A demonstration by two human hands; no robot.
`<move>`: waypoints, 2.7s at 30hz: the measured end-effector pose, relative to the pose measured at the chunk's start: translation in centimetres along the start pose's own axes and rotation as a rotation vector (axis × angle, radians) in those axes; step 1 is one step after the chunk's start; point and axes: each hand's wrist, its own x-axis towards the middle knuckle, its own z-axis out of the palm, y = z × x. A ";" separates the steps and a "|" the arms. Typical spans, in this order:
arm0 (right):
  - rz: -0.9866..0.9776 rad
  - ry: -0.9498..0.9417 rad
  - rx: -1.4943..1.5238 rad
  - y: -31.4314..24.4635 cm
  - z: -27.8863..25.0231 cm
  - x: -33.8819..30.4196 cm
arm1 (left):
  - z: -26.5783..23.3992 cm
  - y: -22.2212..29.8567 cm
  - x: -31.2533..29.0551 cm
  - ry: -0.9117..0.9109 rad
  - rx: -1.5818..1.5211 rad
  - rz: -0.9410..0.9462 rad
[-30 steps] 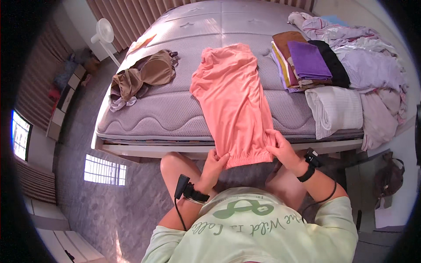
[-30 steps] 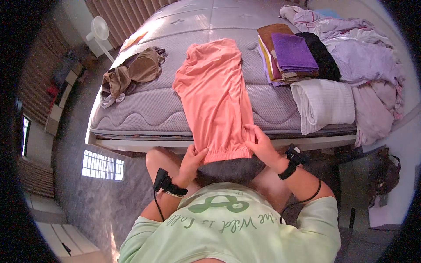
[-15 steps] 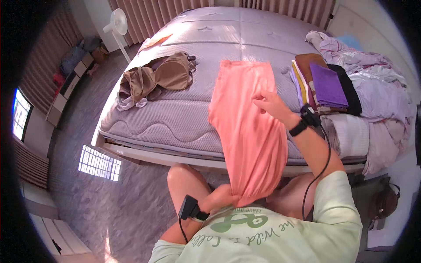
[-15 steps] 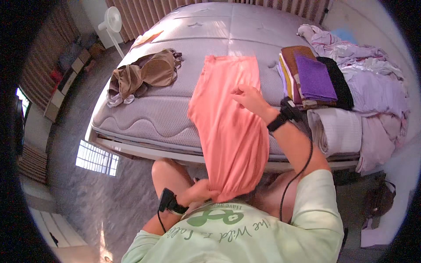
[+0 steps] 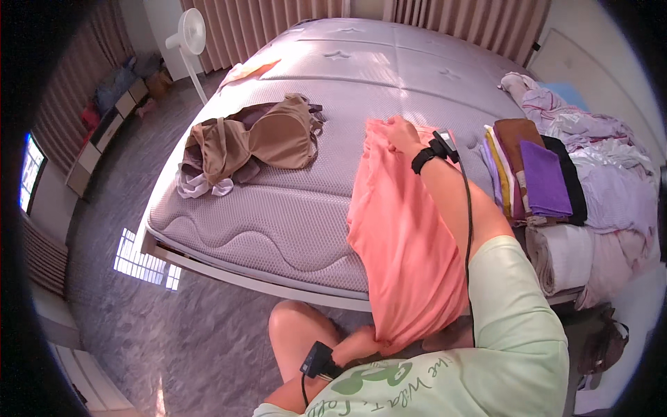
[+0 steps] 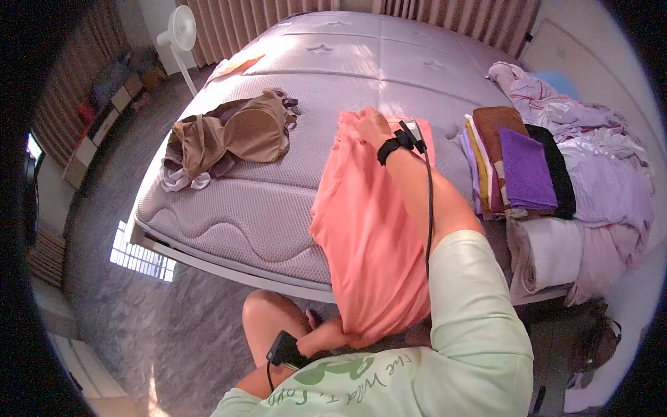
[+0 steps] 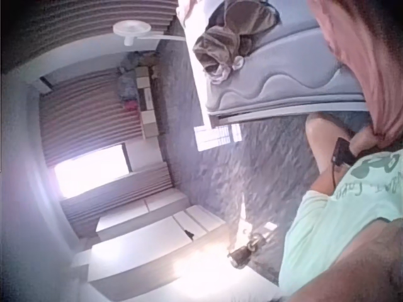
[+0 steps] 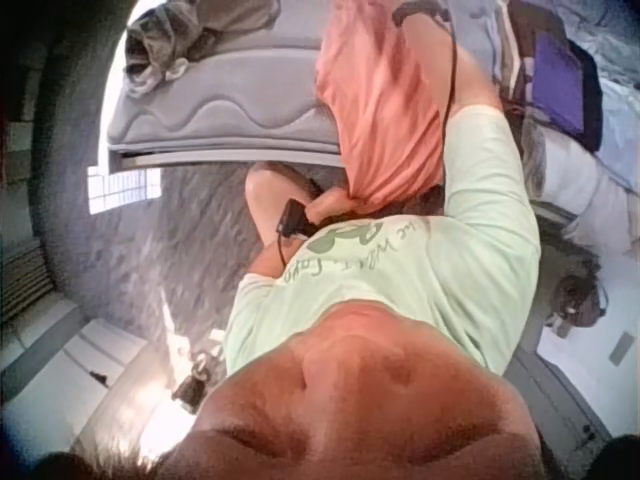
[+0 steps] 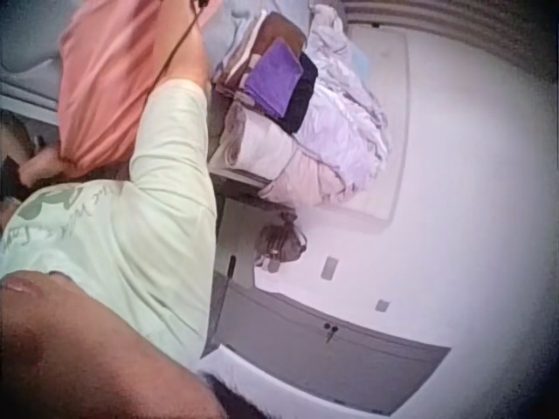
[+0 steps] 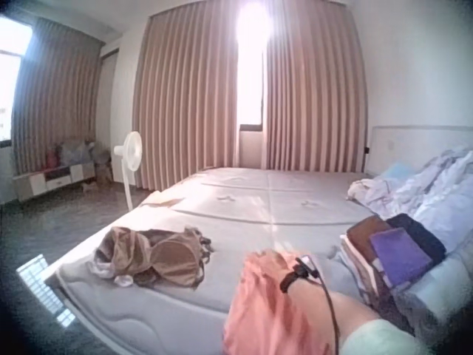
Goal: Fold a pink dress or piece of clothing on a bed.
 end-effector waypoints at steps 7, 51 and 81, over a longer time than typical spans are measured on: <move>0.037 0.214 -0.445 4.6 2.7 3.5 | -0.3 2.2 -0.8 0.004 -0.001 0.074; -0.544 -0.687 -0.027 -9.4 -2.3 -8.1 | 1.0 0.1 -0.2 0.063 -0.026 0.161; -0.052 0.264 -0.411 6.6 -6.2 -3.4 | 0.7 -0.9 -3.3 -0.043 -0.450 0.151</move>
